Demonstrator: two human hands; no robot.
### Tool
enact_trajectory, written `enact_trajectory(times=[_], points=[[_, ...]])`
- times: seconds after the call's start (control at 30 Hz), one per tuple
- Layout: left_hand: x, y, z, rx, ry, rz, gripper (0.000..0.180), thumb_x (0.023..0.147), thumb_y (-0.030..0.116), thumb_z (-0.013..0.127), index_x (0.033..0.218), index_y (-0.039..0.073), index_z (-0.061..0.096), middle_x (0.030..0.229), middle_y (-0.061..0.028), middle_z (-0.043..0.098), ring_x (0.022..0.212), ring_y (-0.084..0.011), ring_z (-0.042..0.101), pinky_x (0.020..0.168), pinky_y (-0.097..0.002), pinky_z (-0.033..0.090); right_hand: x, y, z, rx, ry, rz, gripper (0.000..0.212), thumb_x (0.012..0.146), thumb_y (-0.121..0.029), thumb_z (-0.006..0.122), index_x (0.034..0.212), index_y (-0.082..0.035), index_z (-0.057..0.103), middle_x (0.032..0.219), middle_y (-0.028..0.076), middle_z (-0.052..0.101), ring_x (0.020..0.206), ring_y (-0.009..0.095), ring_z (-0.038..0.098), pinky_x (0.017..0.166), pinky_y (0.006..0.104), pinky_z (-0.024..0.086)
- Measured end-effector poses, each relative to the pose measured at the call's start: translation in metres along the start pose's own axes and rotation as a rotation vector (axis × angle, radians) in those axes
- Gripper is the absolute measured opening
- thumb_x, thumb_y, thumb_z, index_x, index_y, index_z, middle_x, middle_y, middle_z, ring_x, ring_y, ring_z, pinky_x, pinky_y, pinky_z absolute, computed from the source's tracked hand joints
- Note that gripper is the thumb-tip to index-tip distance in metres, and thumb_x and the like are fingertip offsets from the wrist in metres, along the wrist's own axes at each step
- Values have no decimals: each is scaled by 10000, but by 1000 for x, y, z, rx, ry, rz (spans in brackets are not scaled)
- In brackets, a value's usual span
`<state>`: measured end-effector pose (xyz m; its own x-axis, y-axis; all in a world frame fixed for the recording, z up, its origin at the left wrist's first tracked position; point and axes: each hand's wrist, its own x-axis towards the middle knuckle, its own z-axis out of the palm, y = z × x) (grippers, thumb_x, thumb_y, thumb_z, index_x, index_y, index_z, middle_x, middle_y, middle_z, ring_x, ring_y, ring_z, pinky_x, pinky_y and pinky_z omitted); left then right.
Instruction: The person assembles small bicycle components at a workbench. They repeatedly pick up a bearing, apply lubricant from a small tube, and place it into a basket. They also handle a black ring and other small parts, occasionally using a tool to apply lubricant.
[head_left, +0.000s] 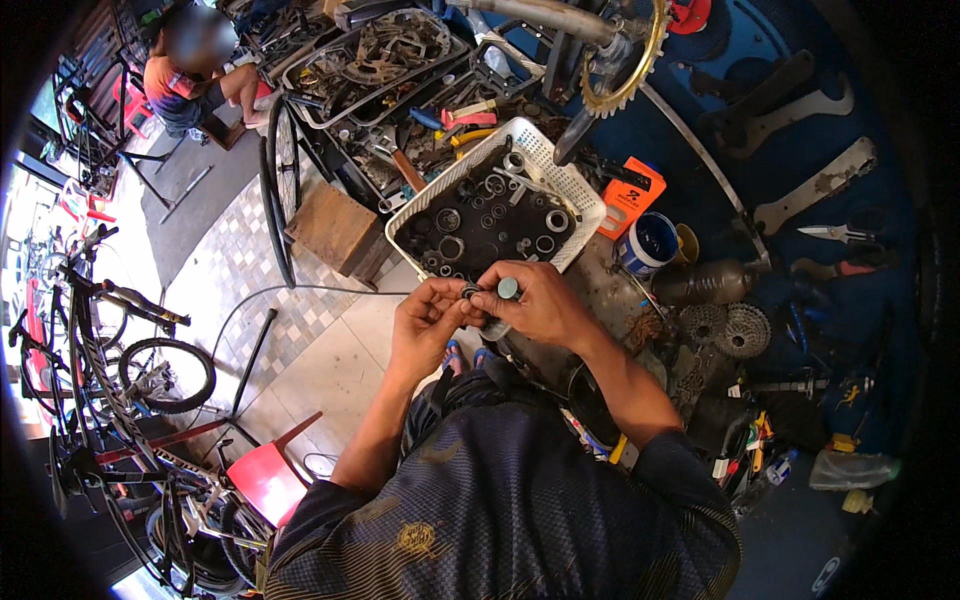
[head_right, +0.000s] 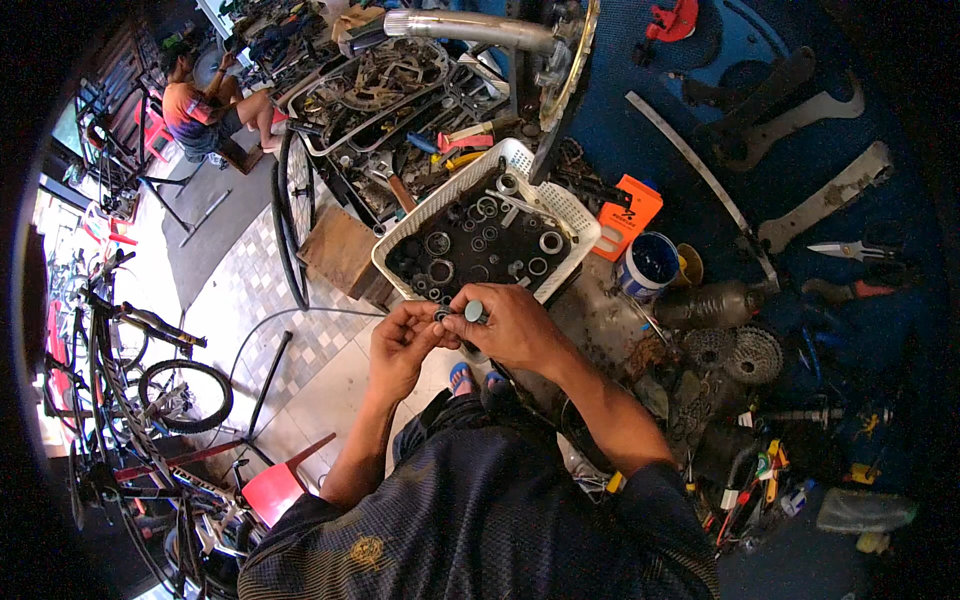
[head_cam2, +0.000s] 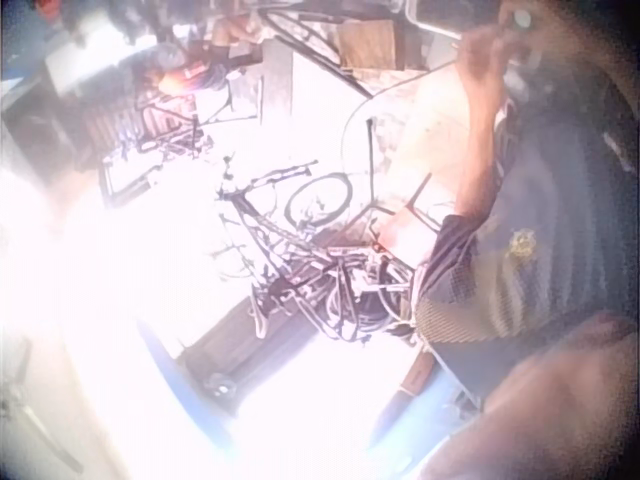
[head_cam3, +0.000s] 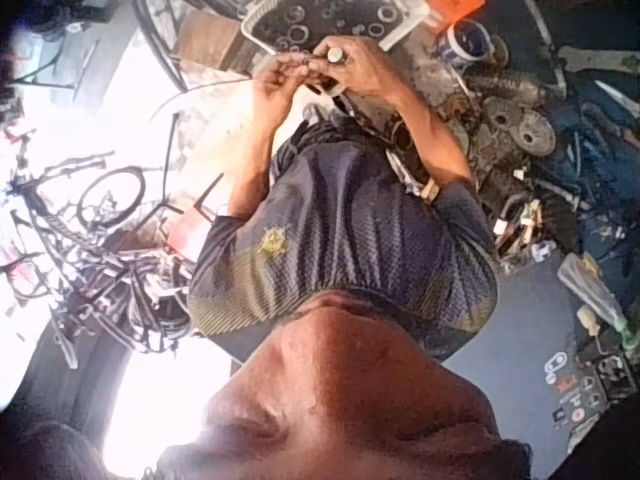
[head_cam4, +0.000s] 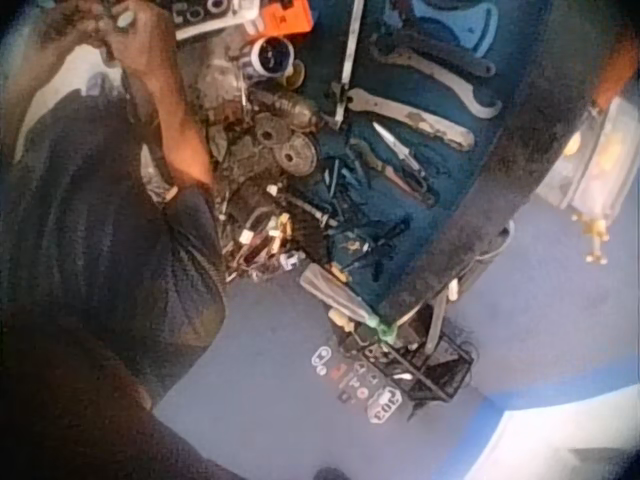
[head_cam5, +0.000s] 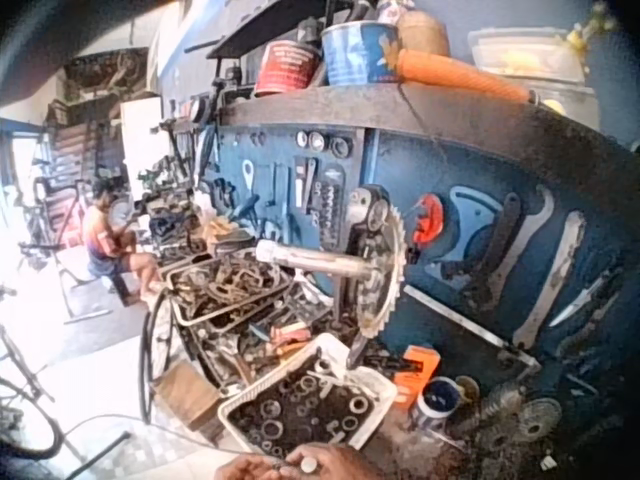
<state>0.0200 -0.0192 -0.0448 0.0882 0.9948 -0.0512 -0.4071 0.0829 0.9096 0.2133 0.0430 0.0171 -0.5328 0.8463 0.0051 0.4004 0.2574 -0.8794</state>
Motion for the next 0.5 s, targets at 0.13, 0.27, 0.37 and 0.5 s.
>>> enact_trajectory(times=[0.13, 0.27, 0.37, 0.5], points=[[8, -9, 5, 66, 39, 55, 240, 959, -42, 658, 1191, -23, 600, 1006, -80, 704, 891, -140, 702, 781, -276, 594, 3, 4, 2, -81, -8, 73, 300, 926, -313, 736, 976, -22, 682, 900, 180, 715, 806, 355, 705, 715, 441, 531], [17, 1, 1, 590, 55, 33, 414, 905, 1, 737, 1295, 31, 600, 1073, -74, 696, 891, -124, 674, 753, -285, 576, 17, 24, -7, -334, -45, 117, 311, 928, -322, 725, 1021, -26, 700, 943, 211, 719, 885, 383, 706, 789, 484, 535], [36, 18, -7, 790, 156, 231, 437, 846, -28, 758, 1260, 52, 645, 1050, -108, 686, 841, -149, 683, 699, -294, 561, 39, 53, -24, -506, -46, 299, 274, 936, -310, 719, 1037, -55, 730, 960, 194, 732, 945, 378, 707, 809, 489, 527], [76, 40, -24, 1210, 110, 404, 369, 880, 85, 749, 1239, 46, 677, 1122, -163, 692, 902, -300, 706, 777, -376, 575, 65, 97, -36, -748, -129, 398, 281, 914, -278, 740, 1082, -53, 738, 987, 186, 744, 977, 368, 709, 847, 486, 542]])
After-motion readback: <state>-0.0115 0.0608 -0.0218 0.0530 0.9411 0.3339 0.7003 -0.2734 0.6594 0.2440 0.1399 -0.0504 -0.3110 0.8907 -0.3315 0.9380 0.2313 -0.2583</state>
